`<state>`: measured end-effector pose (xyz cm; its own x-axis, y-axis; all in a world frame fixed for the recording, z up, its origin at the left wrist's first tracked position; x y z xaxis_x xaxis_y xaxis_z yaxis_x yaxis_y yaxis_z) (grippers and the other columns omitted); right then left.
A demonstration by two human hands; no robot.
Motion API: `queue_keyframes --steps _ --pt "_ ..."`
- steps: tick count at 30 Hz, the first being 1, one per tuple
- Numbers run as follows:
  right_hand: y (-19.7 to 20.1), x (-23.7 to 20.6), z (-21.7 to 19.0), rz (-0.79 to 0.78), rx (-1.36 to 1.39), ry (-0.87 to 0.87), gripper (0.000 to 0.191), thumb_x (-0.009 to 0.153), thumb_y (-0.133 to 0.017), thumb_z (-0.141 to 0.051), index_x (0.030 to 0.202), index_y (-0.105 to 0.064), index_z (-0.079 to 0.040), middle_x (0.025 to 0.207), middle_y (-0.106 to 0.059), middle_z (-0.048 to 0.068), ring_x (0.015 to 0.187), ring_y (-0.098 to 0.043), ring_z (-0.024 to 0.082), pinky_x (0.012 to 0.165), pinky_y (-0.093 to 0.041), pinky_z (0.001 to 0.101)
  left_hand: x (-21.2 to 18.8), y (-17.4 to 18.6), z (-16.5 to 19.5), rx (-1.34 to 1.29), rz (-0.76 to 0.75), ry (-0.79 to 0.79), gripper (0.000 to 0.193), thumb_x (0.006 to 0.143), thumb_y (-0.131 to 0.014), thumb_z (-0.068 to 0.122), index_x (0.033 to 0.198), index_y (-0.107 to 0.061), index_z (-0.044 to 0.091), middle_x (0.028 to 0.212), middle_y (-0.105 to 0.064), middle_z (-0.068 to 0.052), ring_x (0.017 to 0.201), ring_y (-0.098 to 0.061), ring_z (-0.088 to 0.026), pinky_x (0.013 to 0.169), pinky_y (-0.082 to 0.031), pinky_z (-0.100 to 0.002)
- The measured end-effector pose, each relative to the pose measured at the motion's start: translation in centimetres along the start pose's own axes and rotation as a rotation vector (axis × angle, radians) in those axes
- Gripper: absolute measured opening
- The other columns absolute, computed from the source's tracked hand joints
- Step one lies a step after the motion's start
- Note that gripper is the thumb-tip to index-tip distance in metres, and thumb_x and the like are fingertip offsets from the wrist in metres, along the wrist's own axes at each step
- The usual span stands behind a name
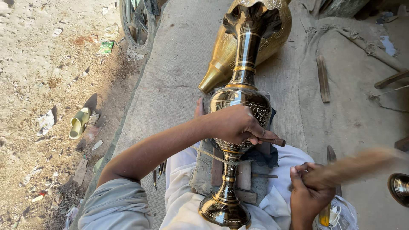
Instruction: The person sits on a mat and uses a hammer and chisel to engrave intricate patterns onto a brass vase. They hold the chisel against the vase's surface and strike it repeatedly with the hammer to create detailed designs.
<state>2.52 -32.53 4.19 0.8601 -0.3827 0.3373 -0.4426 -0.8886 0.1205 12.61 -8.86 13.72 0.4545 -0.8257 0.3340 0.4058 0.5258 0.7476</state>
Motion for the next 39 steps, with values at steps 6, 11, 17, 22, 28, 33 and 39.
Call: queue_keyframes --steps 6,11,17,22,28,33,39 --pt "0.6 0.2 0.9 0.06 -0.068 -0.111 0.031 0.085 -0.079 0.008 0.111 -0.064 0.001 0.089 -0.069 0.007 0.069 -0.057 0.011 0.064 -0.045 0.0288 -0.1 -0.5 -0.6 -0.025 -0.024 0.003 0.032 0.088 -0.075 0.019 0.119 -0.073 0.025 0.086 -0.077 -0.002 0.076 -0.072 -0.026 0.066 -0.053 -0.041" --pt "-0.7 1.2 -1.8 -0.08 -0.26 0.108 0.031 0.085 -0.08 0.018 0.11 -0.065 0.005 0.089 -0.064 0.012 0.085 -0.062 0.017 0.081 -0.051 0.0282 -0.8 -0.3 -0.3 -0.06 0.055 -0.017 0.05 0.092 -0.074 0.019 0.141 -0.062 0.026 0.091 -0.076 -0.004 0.077 -0.072 -0.025 0.07 -0.054 -0.041" --pt "-1.4 2.1 -3.0 -0.038 -0.272 0.148 0.041 0.076 -0.08 0.019 0.111 -0.065 0.004 0.095 -0.068 0.015 0.088 -0.066 0.019 0.084 -0.053 0.0307 -0.7 -0.7 -0.6 0.029 0.06 0.083 0.048 0.091 -0.076 0.023 0.135 -0.064 0.036 0.086 -0.078 0.0 0.067 -0.073 -0.02 0.062 -0.054 -0.039" --pt "-1.4 2.0 -1.6 -0.05 0.028 0.038 0.036 0.083 -0.082 0.01 0.112 -0.065 -0.003 0.091 -0.067 0.01 0.086 -0.066 0.018 0.087 -0.055 0.0318 -0.8 -0.2 -0.2 -0.021 0.103 0.036 0.053 0.091 -0.075 0.02 0.14 -0.061 0.036 0.091 -0.078 -0.001 0.073 -0.072 -0.023 0.065 -0.054 -0.039" --pt "-1.4 2.0 -0.9 -0.068 -0.117 0.037 0.033 0.083 -0.081 0.012 0.111 -0.067 0.002 0.089 -0.068 0.01 0.08 -0.062 0.014 0.08 -0.051 0.0273 -0.7 -0.3 -0.6 -0.023 0.078 0.055 0.054 0.09 -0.076 0.019 0.14 -0.062 0.032 0.087 -0.078 -0.001 0.073 -0.073 -0.023 0.068 -0.055 -0.039" --pt "-2.2 1.7 -1.0 -0.081 -0.034 -0.059 0.039 0.082 -0.074 0.017 0.116 -0.067 -0.001 0.096 -0.068 0.004 0.085 -0.061 0.01 0.076 -0.051 0.024 -0.8 -0.1 -0.6 0.032 0.091 0.007 0.044 0.091 -0.078 0.02 0.132 -0.066 0.028 0.09 -0.077 -0.005 0.076 -0.072 -0.027 0.069 -0.055 -0.041" --pt "-2.3 1.5 -1.6 -0.17 -0.683 -0.08 0.035 0.077 -0.087 0.006 0.108 -0.071 0.0 0.078 -0.066 0.013 0.067 -0.06 0.02 0.067 -0.047 0.0312 -1.8 0.7 -0.8 -0.079 0.203 0.039 0.047 0.089 -0.075 0.009 0.134 -0.068 0.021 0.098 -0.079 -0.005 0.084 -0.076 -0.021 0.078 -0.059 -0.035"
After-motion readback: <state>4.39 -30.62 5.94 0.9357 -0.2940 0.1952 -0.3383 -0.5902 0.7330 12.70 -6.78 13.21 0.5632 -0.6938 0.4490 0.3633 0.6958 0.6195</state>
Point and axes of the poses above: each hand's wrist, its own x-axis towards the middle knuckle, its own y-axis out of the back of the hand, z = x × y, the point moved 9 cm from there along x, towards the middle knuckle
